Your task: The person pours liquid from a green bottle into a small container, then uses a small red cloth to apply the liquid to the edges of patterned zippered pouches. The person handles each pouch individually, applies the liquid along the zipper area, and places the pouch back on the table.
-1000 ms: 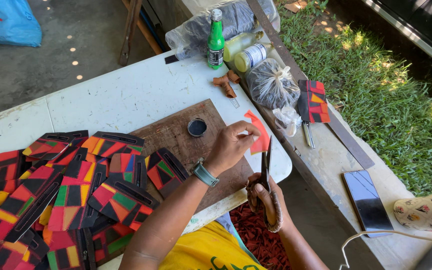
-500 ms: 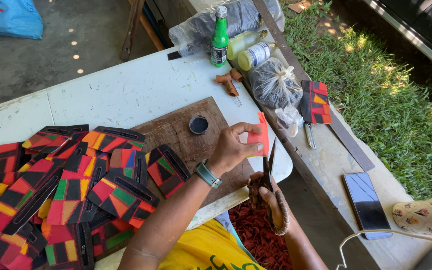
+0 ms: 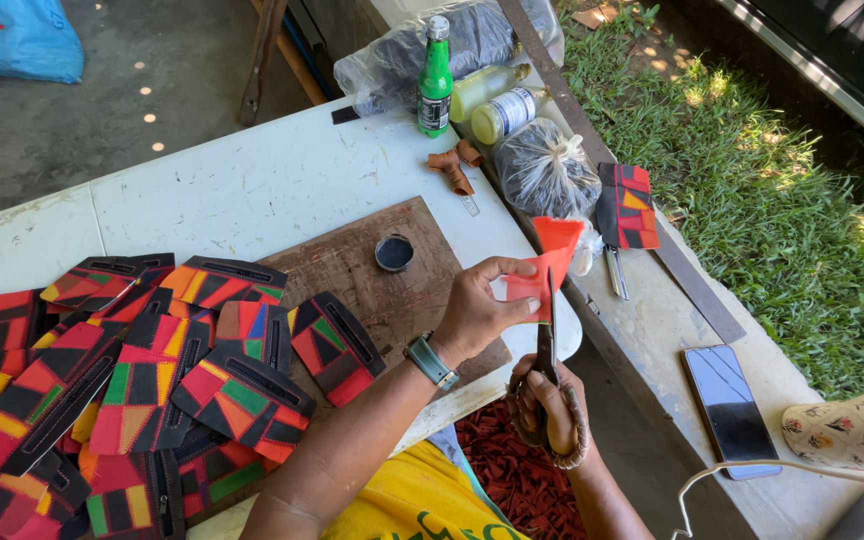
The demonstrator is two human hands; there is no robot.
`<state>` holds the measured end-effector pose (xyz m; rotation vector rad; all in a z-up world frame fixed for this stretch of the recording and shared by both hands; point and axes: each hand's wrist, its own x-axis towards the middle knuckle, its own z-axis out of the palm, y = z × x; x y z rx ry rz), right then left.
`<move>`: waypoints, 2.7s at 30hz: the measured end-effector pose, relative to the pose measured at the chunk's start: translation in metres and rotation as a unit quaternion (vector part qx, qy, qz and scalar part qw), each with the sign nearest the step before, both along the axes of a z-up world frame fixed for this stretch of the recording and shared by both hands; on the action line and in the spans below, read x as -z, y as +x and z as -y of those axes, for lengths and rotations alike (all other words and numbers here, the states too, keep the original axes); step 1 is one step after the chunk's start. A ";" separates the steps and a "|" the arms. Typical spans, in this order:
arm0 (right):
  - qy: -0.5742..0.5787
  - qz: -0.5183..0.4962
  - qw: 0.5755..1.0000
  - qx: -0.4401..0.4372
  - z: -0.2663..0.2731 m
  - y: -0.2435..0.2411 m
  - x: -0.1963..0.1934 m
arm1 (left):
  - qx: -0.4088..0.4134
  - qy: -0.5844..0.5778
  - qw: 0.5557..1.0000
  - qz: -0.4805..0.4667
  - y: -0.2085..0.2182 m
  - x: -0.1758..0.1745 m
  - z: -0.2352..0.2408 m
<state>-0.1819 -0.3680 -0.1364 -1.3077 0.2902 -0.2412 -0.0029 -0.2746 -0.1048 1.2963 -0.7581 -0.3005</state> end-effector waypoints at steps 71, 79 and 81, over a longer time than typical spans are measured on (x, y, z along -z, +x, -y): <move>0.057 0.025 0.997 0.052 -0.011 0.037 0.007 | -0.064 -0.260 0.858 -0.439 -0.011 0.006 0.059; 0.025 0.050 0.996 0.073 -0.014 0.033 0.005 | -0.071 -0.211 0.867 -0.446 -0.015 0.014 0.056; 0.018 0.024 0.996 0.088 -0.009 0.035 0.001 | -0.070 -0.220 0.869 -0.438 -0.013 0.014 0.055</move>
